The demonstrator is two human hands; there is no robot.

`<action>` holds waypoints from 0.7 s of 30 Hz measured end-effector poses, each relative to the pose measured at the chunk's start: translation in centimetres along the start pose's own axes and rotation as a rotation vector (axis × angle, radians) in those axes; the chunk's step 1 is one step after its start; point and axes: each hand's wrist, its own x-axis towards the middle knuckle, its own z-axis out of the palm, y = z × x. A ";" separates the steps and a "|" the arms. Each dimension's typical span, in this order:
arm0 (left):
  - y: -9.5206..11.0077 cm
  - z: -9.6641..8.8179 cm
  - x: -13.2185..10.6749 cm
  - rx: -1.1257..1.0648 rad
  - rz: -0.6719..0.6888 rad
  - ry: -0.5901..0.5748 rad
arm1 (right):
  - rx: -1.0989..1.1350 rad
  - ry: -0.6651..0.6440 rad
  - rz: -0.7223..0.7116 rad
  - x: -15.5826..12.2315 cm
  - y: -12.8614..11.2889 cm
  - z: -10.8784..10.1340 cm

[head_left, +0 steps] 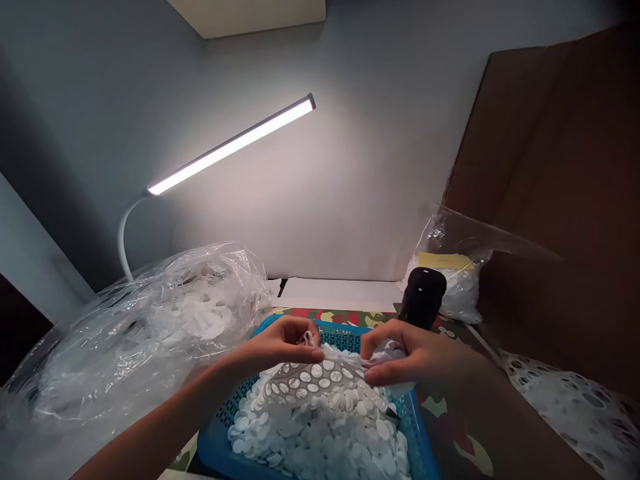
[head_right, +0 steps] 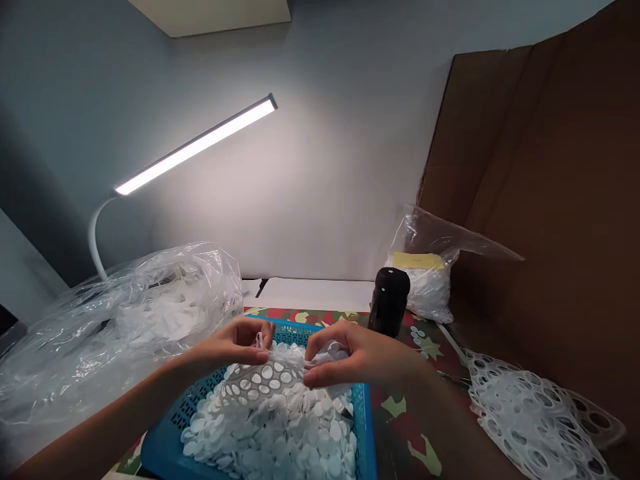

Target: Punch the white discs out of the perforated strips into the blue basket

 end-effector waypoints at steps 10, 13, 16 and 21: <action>1.6 0.5 -0.5 0.482 0.335 0.177 | 0.017 0.272 -0.238 1.7 -0.3 2.8; 1.5 0.2 -0.4 0.508 0.287 0.208 | 0.092 0.402 -0.249 2.4 0.4 3.2; 1.3 0.0 -0.2 0.575 0.231 0.296 | 0.144 0.485 -0.186 3.2 1.1 3.9; 0.5 -0.7 0.0 0.497 0.233 0.290 | 0.318 0.567 -0.030 4.3 2.1 5.7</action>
